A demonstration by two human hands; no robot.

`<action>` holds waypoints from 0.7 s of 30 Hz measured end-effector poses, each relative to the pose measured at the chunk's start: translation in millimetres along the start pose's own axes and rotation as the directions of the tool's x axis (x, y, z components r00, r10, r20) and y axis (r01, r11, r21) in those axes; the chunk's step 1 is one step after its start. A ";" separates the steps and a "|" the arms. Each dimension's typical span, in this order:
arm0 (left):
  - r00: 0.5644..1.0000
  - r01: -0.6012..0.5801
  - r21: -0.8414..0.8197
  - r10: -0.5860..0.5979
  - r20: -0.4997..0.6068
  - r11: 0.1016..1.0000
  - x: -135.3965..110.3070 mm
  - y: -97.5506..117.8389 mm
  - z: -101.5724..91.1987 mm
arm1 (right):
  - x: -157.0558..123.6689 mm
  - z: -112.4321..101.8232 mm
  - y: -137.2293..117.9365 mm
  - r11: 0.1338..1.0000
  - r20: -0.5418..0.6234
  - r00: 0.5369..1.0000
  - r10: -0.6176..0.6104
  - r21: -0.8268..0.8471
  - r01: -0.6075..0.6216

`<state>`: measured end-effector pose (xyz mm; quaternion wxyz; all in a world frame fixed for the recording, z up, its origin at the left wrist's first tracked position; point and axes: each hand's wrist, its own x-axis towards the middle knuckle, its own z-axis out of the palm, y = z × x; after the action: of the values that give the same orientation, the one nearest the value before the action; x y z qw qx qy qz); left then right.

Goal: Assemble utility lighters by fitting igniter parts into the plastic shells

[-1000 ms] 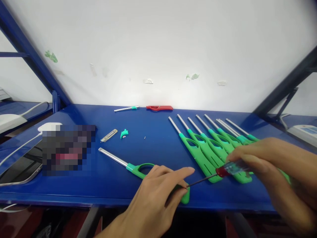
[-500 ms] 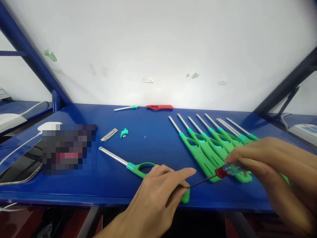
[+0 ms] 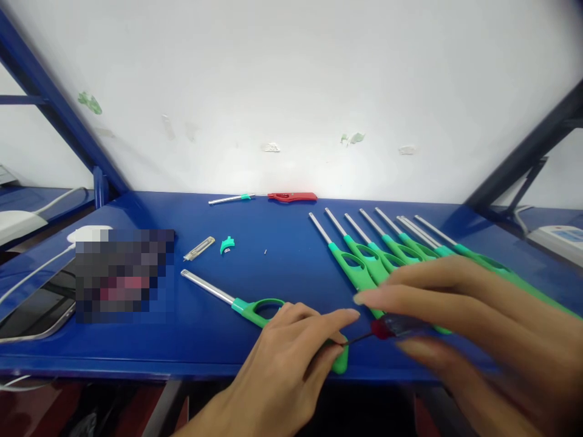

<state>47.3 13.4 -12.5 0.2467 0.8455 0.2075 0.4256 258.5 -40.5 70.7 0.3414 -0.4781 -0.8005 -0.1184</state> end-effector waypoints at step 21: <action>0.996 0.005 0.061 -0.011 0.089 0.998 2.5 3.4 -3.6 | 6.0 25.1 3.7 0.951 0.094 0.996 0.011 0.305 -0.039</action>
<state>46.2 13.0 -7.1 0.2317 0.8699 0.2125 0.3800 248.9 -21.5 55.6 0.3760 -0.4342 -0.8179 0.0336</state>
